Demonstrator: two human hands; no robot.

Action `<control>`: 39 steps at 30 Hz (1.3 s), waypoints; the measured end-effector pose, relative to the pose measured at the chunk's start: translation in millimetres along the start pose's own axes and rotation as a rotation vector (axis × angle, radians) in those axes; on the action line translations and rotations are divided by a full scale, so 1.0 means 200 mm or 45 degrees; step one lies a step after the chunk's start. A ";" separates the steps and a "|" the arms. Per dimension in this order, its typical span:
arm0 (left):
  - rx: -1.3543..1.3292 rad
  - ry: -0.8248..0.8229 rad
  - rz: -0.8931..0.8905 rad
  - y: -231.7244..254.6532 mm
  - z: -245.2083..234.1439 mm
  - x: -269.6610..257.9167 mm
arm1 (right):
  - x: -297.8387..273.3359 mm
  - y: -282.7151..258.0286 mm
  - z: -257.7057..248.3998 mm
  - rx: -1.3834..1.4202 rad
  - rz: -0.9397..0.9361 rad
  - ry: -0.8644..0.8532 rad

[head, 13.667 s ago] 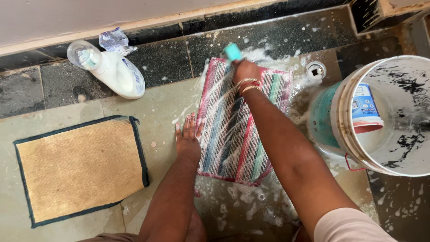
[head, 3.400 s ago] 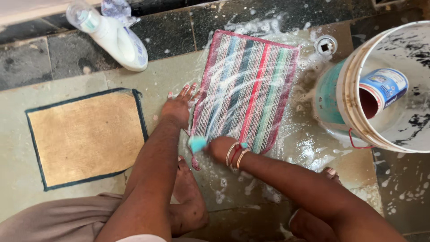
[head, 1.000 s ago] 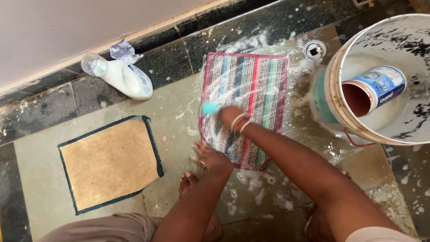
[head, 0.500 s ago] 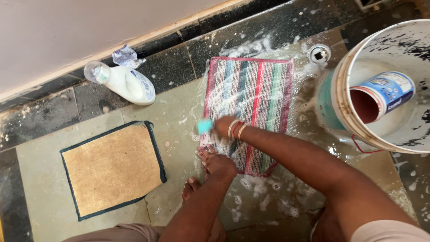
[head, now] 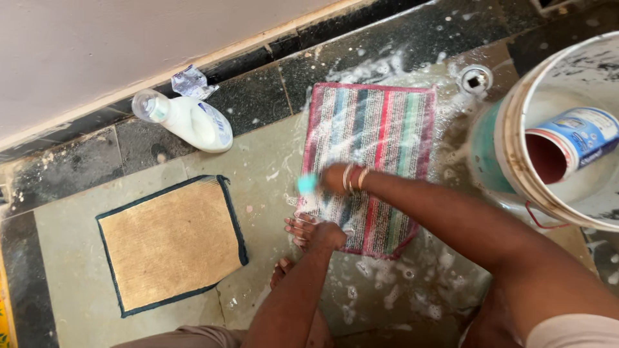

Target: The person applies liquid cleaner from a bottle onto a small rug on the floor and then uses a small brush to scrub the surface repeatedly.

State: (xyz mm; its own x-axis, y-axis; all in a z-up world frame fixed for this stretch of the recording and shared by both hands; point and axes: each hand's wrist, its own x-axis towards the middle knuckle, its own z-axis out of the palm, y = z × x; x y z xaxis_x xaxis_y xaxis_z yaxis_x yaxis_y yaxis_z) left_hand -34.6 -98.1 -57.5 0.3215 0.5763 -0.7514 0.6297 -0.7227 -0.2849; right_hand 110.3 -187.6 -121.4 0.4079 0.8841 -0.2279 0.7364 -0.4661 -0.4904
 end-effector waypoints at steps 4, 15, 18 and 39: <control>0.000 0.002 0.005 -0.02 -0.08 -0.07 | -0.04 0.09 -0.09 0.317 0.250 -0.073; -0.017 -0.163 -0.022 0.02 -0.27 -0.29 | -0.03 0.14 -0.04 0.231 0.133 -0.203; -0.003 -0.180 -0.028 0.02 -0.29 -0.28 | -0.03 0.33 -0.09 0.252 0.166 -0.065; -0.031 -0.133 0.022 0.00 -0.31 -0.28 | 0.34 0.62 -0.06 0.158 0.430 0.433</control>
State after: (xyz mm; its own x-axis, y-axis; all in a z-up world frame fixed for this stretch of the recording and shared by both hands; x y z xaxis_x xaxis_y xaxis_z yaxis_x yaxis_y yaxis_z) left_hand -9.0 -107.0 21.9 0.2575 0.5199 -0.8145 0.6422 -0.7219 -0.2578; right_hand 236.6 -185.0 -188.2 0.7808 0.6143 -0.1140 0.4714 -0.6990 -0.5378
